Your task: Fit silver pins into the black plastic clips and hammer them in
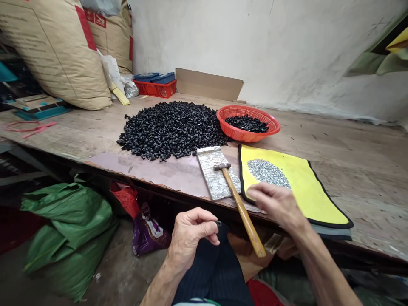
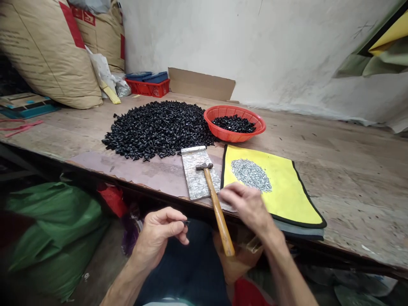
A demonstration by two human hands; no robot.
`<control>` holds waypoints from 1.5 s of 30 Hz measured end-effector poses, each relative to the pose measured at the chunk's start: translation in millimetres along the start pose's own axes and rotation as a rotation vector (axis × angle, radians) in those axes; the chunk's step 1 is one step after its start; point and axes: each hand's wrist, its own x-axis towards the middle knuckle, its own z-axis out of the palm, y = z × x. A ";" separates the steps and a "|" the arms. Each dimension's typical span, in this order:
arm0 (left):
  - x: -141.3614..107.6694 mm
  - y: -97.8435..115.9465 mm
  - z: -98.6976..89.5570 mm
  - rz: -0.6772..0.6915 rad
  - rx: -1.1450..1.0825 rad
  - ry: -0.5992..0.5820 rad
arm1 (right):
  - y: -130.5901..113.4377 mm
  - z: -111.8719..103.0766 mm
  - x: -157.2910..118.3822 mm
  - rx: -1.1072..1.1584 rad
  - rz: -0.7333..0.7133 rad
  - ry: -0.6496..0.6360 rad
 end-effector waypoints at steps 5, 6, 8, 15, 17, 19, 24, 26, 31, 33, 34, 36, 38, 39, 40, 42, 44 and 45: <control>3.7 -1.6 3.5 -0.010 -0.025 0.007 | 56.6 -30.4 58.2 -0.461 0.098 0.329; 4.8 -0.7 4.6 -0.009 -0.023 0.002 | 63.8 -31.3 63.9 -0.503 0.092 0.307; 7.2 3.2 7.3 0.000 -0.019 -0.002 | 73.1 -29.8 69.6 -0.577 0.073 0.257; 12.4 15.0 16.8 0.056 -0.074 0.037 | 79.2 -24.4 71.8 -0.719 -0.015 0.224; 11.6 12.5 16.8 0.044 -0.106 0.042 | 78.5 -26.4 70.9 -0.712 -0.038 0.246; 10.8 9.2 15.5 0.027 -0.131 0.048 | 76.8 -29.4 67.8 -0.680 -0.054 0.298; 10.8 6.0 14.7 0.036 -0.168 0.092 | 58.0 -31.0 40.4 -0.494 -0.093 0.425; 10.6 5.8 17.9 0.037 -0.184 0.089 | 39.7 -24.0 18.6 -0.290 -0.108 0.411; 7.6 1.1 27.2 0.030 -0.222 0.038 | -14.6 13.2 -33.7 0.398 -0.118 0.092; 6.0 -1.6 28.0 0.040 -0.215 0.027 | -26.8 28.8 -42.0 0.432 -0.128 0.019; 5.3 -2.7 27.6 0.050 -0.205 0.031 | -29.8 35.3 -43.2 0.428 -0.126 0.003; 4.3 -4.2 26.0 0.073 -0.178 0.052 | -31.6 45.2 -42.1 0.399 -0.113 -0.007; 3.9 -4.7 24.0 0.095 -0.147 0.087 | -30.6 51.0 -39.0 0.378 -0.096 -0.003; 3.9 -4.6 23.0 0.106 -0.130 0.103 | -29.9 52.7 -37.6 0.375 -0.089 0.003; 3.9 -4.5 22.2 0.116 -0.110 0.114 | -29.2 53.7 -36.5 0.374 -0.079 0.012; 3.9 -4.0 21.0 0.136 -0.060 0.128 | -28.3 54.7 -35.3 0.372 -0.063 0.030; 3.7 -3.4 20.6 0.149 -0.008 0.134 | -27.7 55.0 -34.9 0.351 -0.063 0.036; 3.6 -3.1 20.6 0.153 0.015 0.137 | -27.4 55.0 -34.7 0.336 -0.070 0.038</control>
